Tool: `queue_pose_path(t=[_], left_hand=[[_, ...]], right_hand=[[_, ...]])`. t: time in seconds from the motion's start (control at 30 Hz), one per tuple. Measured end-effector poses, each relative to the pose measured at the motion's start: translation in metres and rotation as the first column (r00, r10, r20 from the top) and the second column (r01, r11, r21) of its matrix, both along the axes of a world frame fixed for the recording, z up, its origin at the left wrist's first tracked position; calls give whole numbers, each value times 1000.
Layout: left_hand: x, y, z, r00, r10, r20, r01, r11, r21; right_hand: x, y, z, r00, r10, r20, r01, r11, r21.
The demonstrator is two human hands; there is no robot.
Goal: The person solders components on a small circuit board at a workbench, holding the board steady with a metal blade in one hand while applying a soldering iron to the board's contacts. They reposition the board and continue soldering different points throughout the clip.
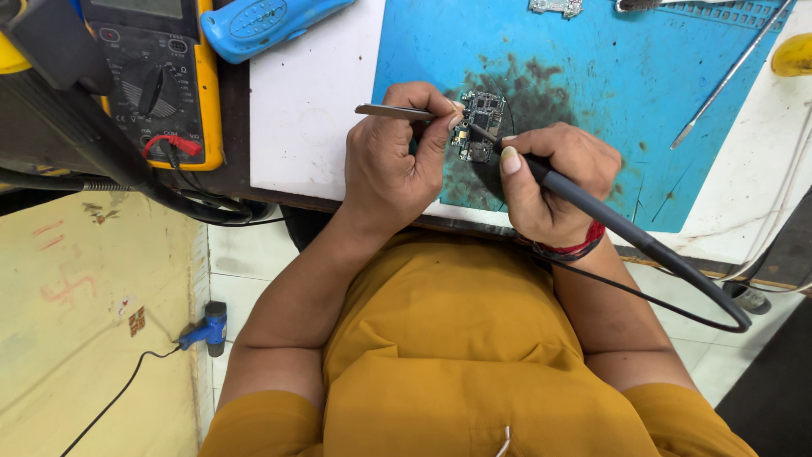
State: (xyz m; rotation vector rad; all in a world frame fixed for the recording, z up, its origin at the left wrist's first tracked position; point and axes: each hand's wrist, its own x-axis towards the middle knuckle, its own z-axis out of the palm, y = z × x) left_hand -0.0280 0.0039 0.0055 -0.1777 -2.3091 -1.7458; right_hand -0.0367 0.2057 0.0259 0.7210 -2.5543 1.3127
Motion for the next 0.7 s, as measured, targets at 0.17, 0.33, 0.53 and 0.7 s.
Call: queue_pose_path(t=[0.17, 0.33, 0.53, 0.7], left_hand=[[0, 0, 1, 1000, 2, 1, -2, 1000, 2], [0, -1, 0, 1000, -3, 3, 3, 1000, 10], [0, 0, -1, 1000, 3, -2, -2, 1000, 3], [0, 0, 0, 1000, 1, -1, -1, 1000, -2]], right_hand=[[0, 0, 0, 1000, -5, 11, 5, 1000, 0], [0, 0, 0, 1000, -4, 12, 4, 1000, -6], [0, 0, 1, 1000, -6, 7, 6, 1000, 6], [1, 0, 1, 1000, -13, 17, 13, 1000, 6]])
